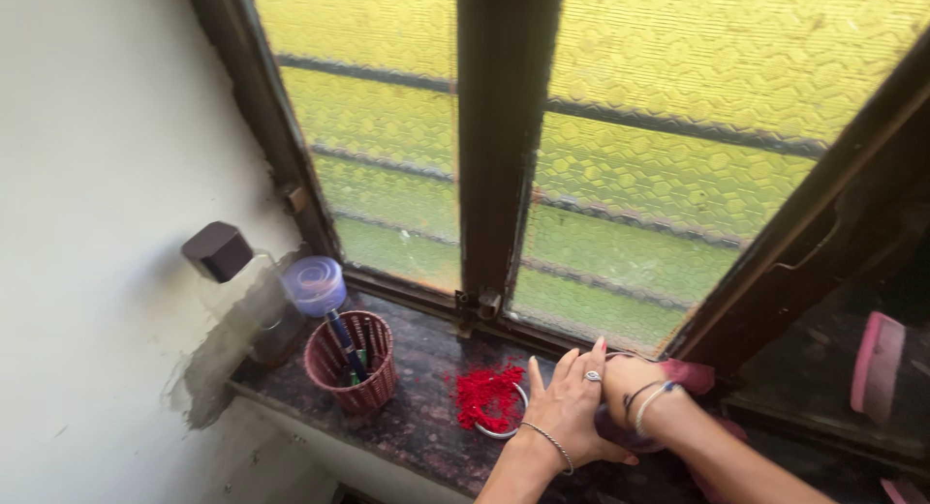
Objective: The person wipes a bottle with a cloth, cleans a comb, and then arranges various items including pens, a small container, and rings into two plastic baskets on a window ledge.
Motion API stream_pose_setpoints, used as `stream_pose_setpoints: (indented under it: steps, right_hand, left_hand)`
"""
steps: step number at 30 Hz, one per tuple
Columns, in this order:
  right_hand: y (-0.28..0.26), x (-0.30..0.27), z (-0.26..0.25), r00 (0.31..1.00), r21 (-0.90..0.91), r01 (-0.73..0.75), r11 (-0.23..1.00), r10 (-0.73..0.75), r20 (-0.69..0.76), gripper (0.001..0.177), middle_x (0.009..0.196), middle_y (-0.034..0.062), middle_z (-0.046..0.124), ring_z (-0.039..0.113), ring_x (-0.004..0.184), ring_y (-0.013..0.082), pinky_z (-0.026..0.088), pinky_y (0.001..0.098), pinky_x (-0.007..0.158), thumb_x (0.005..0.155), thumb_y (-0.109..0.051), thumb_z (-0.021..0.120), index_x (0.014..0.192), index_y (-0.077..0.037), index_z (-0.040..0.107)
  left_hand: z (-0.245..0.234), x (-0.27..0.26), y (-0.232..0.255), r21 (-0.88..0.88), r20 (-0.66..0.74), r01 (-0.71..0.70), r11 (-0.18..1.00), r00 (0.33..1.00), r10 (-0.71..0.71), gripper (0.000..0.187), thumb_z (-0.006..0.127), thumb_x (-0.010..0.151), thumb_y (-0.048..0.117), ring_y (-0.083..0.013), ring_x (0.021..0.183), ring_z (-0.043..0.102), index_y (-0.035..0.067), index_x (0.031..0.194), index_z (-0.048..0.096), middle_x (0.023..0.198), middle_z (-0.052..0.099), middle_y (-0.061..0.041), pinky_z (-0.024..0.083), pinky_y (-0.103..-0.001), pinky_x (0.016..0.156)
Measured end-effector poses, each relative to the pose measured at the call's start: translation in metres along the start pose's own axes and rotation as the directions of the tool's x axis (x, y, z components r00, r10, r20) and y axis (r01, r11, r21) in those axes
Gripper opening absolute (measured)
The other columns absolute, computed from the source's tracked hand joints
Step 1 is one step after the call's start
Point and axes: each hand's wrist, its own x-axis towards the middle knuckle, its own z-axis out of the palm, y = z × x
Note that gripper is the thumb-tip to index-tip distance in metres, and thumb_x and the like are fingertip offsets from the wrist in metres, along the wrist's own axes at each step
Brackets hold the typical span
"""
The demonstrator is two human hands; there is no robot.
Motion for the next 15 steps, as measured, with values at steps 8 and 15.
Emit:
stream_pose_setpoints:
  steps: [8,15]
  right_hand:
    - [-0.035,-0.027,-0.14,0.969,0.071,0.194,0.978,-0.18,-0.171,0.025,0.092,0.0168,0.077,0.076,0.089,0.0309,0.06,0.0405,0.082,0.077,-0.029,0.076,0.093,-0.01,0.081]
    - [-0.115,-0.012,-0.159,0.862,0.328,0.478,0.815,-0.362,-0.355,0.038,0.096,0.0139,0.079,0.077,0.09,0.0292,0.059,0.0407,0.082,0.083,-0.041,0.075,0.103,-0.009,0.078]
  left_hand:
    - [-0.101,-0.021,0.013,-0.632,-0.147,0.052,0.773,0.972,-0.186,0.071,0.076,0.077,0.037,-0.0243,0.111,0.076,0.008,0.141,0.06,0.118,0.077,-0.012,0.059,-0.038,0.098]
    - [-0.182,-0.069,-0.072,-0.202,-0.543,0.389,0.899,0.719,-0.433,0.029,0.077,0.08,0.021,-0.0348,0.095,0.075,0.008,0.107,0.077,0.102,0.075,-0.019,0.057,-0.045,0.087]
